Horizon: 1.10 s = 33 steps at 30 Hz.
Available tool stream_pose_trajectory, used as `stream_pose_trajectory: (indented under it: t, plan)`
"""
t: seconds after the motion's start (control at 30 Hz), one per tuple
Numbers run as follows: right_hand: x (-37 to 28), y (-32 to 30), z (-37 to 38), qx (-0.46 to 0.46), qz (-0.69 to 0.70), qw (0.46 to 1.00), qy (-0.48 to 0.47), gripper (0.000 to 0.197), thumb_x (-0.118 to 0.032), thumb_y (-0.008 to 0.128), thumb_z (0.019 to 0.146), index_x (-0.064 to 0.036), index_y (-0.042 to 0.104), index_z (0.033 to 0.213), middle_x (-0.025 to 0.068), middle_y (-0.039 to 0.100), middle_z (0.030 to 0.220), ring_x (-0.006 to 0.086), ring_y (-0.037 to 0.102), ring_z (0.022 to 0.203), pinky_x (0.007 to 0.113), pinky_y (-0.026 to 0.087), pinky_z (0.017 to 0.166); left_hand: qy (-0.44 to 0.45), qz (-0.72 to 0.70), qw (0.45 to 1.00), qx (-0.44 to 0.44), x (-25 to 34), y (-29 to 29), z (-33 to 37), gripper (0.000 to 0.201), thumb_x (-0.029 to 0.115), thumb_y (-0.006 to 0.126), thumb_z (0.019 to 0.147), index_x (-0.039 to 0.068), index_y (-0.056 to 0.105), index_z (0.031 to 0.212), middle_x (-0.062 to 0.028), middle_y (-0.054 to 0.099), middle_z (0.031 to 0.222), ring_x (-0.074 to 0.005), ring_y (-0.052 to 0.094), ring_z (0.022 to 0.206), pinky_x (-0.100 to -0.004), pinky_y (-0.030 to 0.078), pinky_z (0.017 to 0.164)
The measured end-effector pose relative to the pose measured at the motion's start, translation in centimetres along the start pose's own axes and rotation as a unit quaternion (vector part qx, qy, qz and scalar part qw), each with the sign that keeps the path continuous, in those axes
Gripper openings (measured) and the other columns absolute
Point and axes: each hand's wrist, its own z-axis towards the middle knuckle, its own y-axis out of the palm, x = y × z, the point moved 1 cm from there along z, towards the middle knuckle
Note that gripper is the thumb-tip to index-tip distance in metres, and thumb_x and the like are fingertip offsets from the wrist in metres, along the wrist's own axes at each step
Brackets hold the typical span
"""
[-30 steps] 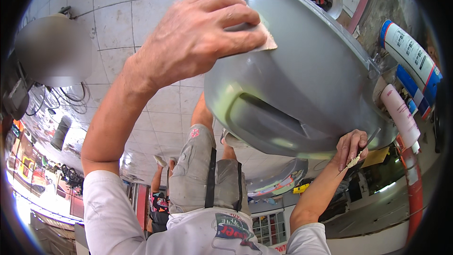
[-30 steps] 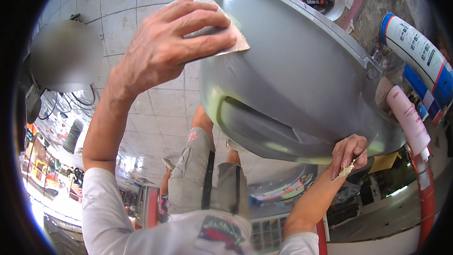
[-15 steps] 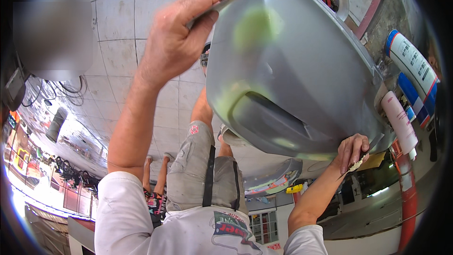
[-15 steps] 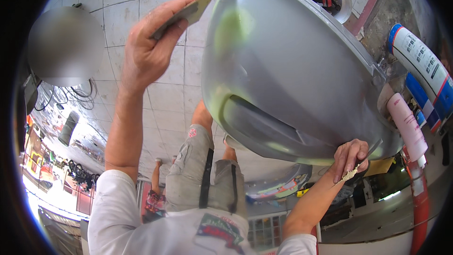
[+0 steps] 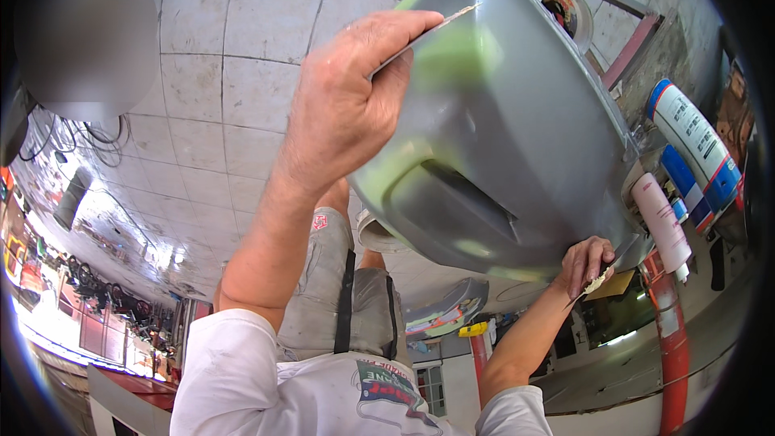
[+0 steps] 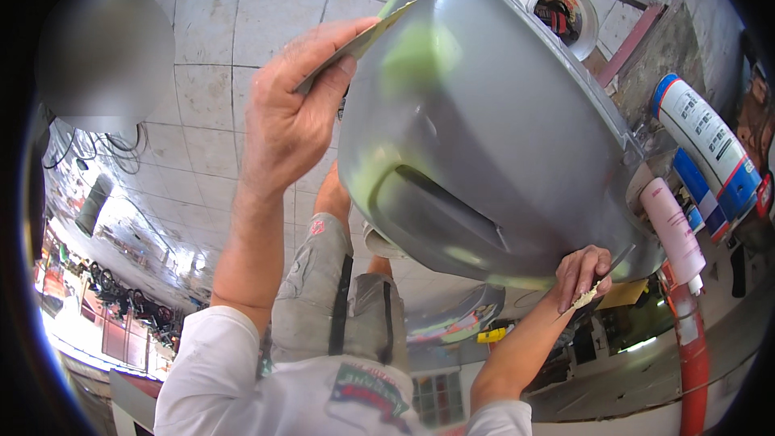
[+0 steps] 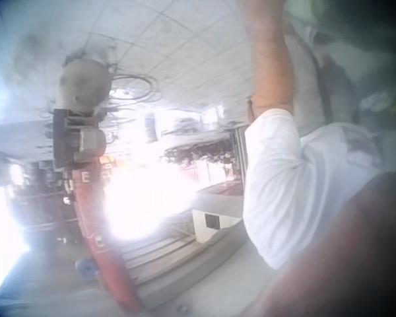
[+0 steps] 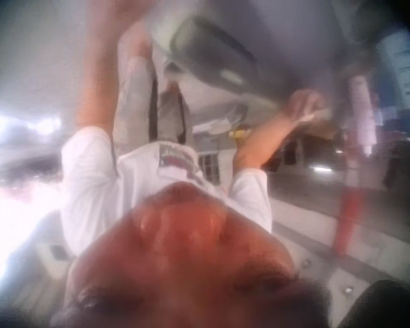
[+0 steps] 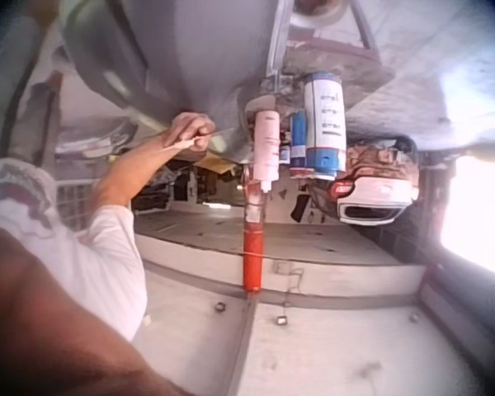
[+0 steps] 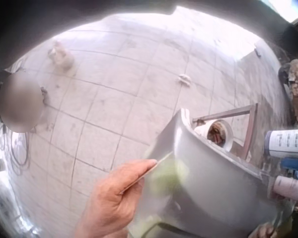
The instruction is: The person applies body filler to a car bumper using a putty knife and then sands the surface with a sanding block. The person repeatedly applies filler and sands different areas of the bumper to smooth the surface.
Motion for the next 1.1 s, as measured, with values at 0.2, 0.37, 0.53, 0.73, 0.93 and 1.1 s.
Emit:
stream_pose_trajectory:
  t: [0.2, 0.37, 0.53, 0.73, 0.93, 1.1]
  plan:
    - [0.0, 0.1, -0.3, 0.005, 0.008, 1.0, 0.007, 0.041, -0.002, 0.061, 0.101, 0.0107, 0.065, 0.14, 0.0293, 0.077, 0.098, 0.0419, 0.075, 0.052, 0.039, 0.054, 0.033, -0.048, 0.006, 0.996, -0.075, -0.9, -3.2, -0.9, 0.038, -0.009, 0.063, 0.1, 0.003, 0.077, 0.134, -0.0125, 0.081, 0.127, -0.0248, 0.077, 0.111, -0.0348, 0.059, 0.098]
    - [-0.2, 0.2, -0.4, 0.013, -0.006, 1.0, 0.012, 0.043, -0.002, 0.062, 0.1, 0.0104, 0.066, 0.14, 0.0294, 0.077, 0.098, 0.0414, 0.074, 0.051, 0.038, 0.052, 0.032, -0.09, -0.04, 0.994, -0.043, -2.2, -3.1, -3.1, 0.037, -0.008, 0.065, 0.101, 0.004, 0.078, 0.133, -0.0122, 0.08, 0.129, -0.0249, 0.076, 0.114, -0.0346, 0.059, 0.098]
    - [-0.2, 0.2, -0.7, 0.027, -0.013, 1.0, 0.006, 0.043, -0.002, 0.063, 0.1, 0.0102, 0.066, 0.141, 0.0294, 0.077, 0.1, 0.0416, 0.074, 0.051, 0.038, 0.051, 0.032, 0.003, -0.042, 0.999, -0.021, -1.4, -1.0, -1.4, 0.037, -0.006, 0.07, 0.099, 0.005, 0.078, 0.134, -0.012, 0.08, 0.13, -0.0277, 0.076, 0.118, -0.0368, 0.06, 0.102]
    - [-0.1, 0.2, -0.1, 0.005, -0.004, 1.0, 0.018, 0.044, -0.002, 0.063, 0.1, 0.0095, 0.066, 0.142, 0.0287, 0.078, 0.1, 0.0426, 0.074, 0.052, 0.039, 0.053, 0.033, 0.217, 0.082, 0.973, -0.007, -3.0, 2.2, 1.2, 0.041, 0.002, 0.078, 0.092, 0.01, 0.08, 0.132, -0.0081, 0.079, 0.133, -0.03, 0.074, 0.125, -0.0413, 0.06, 0.106]
    - [0.0, 0.0, -0.1, -0.007, -0.009, 1.0, 0.013, 0.046, 0.001, 0.064, 0.096, 0.0114, 0.066, 0.141, 0.0304, 0.077, 0.097, 0.0456, 0.075, 0.054, 0.043, 0.057, 0.035, 0.229, 0.154, 0.961, -0.002, -6.2, 2.8, -1.5, 0.04, 0.009, 0.079, 0.092, 0.021, 0.082, 0.13, 0.0003, 0.079, 0.133, -0.0248, 0.072, 0.128, -0.0462, 0.055, 0.111]
    - [-0.2, 0.1, 0.1, -0.014, 0.003, 0.999, 0.03, 0.051, 0.006, 0.062, 0.091, 0.0121, 0.066, 0.141, 0.0316, 0.077, 0.098, 0.0486, 0.075, 0.056, 0.044, 0.058, 0.036, 0.255, 0.212, 0.942, -0.059, -6.0, -0.6, 0.7, 0.037, 0.015, 0.077, 0.094, 0.022, 0.083, 0.129, 0.0008, 0.078, 0.136, -0.0239, 0.07, 0.132, -0.0467, 0.051, 0.116]
